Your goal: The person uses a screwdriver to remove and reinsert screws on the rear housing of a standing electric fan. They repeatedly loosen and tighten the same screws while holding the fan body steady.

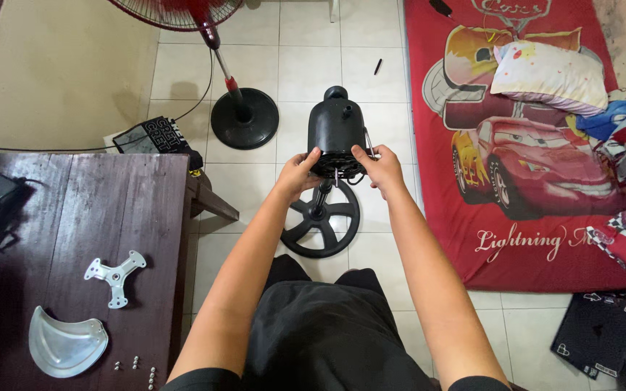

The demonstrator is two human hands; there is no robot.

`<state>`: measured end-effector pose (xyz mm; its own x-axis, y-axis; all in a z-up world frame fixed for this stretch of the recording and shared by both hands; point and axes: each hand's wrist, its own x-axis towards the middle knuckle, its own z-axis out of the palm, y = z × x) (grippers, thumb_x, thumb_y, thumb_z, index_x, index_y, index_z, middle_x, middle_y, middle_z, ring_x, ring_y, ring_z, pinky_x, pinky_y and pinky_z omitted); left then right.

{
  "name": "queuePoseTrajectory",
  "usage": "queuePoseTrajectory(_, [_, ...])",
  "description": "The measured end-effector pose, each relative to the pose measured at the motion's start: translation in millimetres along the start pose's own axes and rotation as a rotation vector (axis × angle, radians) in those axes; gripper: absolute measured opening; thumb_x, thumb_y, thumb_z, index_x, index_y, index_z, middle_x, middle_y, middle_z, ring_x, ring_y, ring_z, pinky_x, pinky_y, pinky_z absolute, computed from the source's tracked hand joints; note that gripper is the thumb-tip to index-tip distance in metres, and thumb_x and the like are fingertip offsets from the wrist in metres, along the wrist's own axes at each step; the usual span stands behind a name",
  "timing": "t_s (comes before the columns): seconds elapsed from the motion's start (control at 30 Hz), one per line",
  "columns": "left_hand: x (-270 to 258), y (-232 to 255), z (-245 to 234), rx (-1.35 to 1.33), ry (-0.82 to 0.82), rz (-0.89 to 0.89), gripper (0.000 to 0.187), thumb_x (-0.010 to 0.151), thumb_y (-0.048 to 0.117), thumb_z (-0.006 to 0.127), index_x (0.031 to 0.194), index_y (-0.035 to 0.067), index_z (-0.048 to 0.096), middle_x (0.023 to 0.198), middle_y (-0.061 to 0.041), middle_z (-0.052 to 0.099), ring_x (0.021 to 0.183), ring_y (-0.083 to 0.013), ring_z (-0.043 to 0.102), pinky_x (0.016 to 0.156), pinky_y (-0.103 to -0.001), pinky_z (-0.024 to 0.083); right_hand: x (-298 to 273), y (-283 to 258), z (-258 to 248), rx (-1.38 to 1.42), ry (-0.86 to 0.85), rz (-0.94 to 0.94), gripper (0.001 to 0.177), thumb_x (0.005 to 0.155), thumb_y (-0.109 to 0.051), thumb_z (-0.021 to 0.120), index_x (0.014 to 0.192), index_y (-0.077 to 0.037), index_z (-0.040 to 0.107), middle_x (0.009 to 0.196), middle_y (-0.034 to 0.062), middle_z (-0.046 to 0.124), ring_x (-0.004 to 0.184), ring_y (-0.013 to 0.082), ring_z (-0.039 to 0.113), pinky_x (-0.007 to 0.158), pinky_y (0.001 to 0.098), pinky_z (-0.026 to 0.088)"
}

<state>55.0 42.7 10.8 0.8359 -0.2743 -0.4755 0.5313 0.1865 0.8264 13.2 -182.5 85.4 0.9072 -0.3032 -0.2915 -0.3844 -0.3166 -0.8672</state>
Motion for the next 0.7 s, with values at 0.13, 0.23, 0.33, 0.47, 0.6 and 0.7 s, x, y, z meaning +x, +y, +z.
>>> queuePoseTrajectory(0.13, [-2.0, 2.2, 0.2, 0.003, -0.003, 0.011, 0.096, 0.084, 0.056, 0.073, 0.143, -0.012, 0.041, 0.122, -0.03, 0.065, 0.098, -0.0347, 0.075, 0.085, -0.041, 0.064, -1.9, 2.3, 2.2, 0.038, -0.001, 0.01, 0.066, 0.078, -0.065, 0.077, 0.099, -0.004, 0.064, 0.076, 0.0053, 0.067, 0.056, 0.0116, 0.057, 0.042, 0.0282, 0.044])
queuePoseTrajectory(0.23, [-4.3, 5.6, 2.6, 0.038, 0.035, 0.018, 0.096, 0.083, 0.055, 0.074, 0.143, -0.013, 0.041, 0.119, -0.032, 0.066, 0.095, -0.0333, 0.075, 0.082, -0.039, 0.065, -1.5, 2.8, 2.7, 0.055, -0.009, 0.025, 0.067, 0.079, -0.066, 0.076, 0.1, -0.004, 0.064, 0.076, 0.005, 0.067, 0.055, 0.0111, 0.055, 0.042, 0.028, 0.043])
queuePoseTrajectory(0.33, [-5.4, 8.5, 4.7, 0.061, 0.075, 0.028, 0.098, 0.083, 0.054, 0.074, 0.144, -0.013, 0.038, 0.118, -0.033, 0.065, 0.093, -0.0314, 0.076, 0.08, -0.037, 0.066, -0.3, 2.3, 2.6, 0.071, -0.024, 0.051, 0.068, 0.079, -0.067, 0.075, 0.102, -0.004, 0.064, 0.076, 0.005, 0.067, 0.054, 0.0117, 0.052, 0.042, 0.0276, 0.041])
queuePoseTrajectory(0.47, [-2.6, 10.2, 4.5, 0.086, 0.08, 0.031, 0.101, 0.081, 0.056, 0.075, 0.144, -0.014, 0.038, 0.118, -0.033, 0.064, 0.089, -0.0304, 0.074, 0.077, -0.036, 0.066, 1.2, 2.7, 3.4, 0.07, -0.016, 0.049, 0.068, 0.079, -0.068, 0.074, 0.102, -0.005, 0.064, 0.076, 0.0048, 0.065, 0.055, 0.0121, 0.053, 0.041, 0.0278, 0.042])
queuePoseTrajectory(0.6, [0.0, 10.0, 2.6, 0.109, 0.086, 0.039, 0.105, 0.08, 0.059, 0.075, 0.146, -0.012, 0.036, 0.12, -0.031, 0.063, 0.088, -0.029, 0.073, 0.076, -0.036, 0.066, 1.4, 2.9, 3.8, 0.069, -0.013, 0.058, 0.068, 0.078, -0.068, 0.074, 0.102, -0.005, 0.063, 0.075, 0.0047, 0.065, 0.057, 0.012, 0.055, 0.041, 0.028, 0.041])
queuePoseTrajectory(0.7, [0.2, 11.7, 2.3, 0.119, 0.079, 0.04, 0.104, 0.08, 0.059, 0.075, 0.145, -0.013, 0.039, 0.121, -0.033, 0.063, 0.09, -0.0295, 0.074, 0.076, -0.035, 0.066, 0.1, 1.3, 4.0, 0.063, -0.008, 0.044, 0.068, 0.079, -0.069, 0.073, 0.101, -0.005, 0.064, 0.074, 0.0039, 0.064, 0.055, 0.0103, 0.055, 0.041, 0.0275, 0.042])
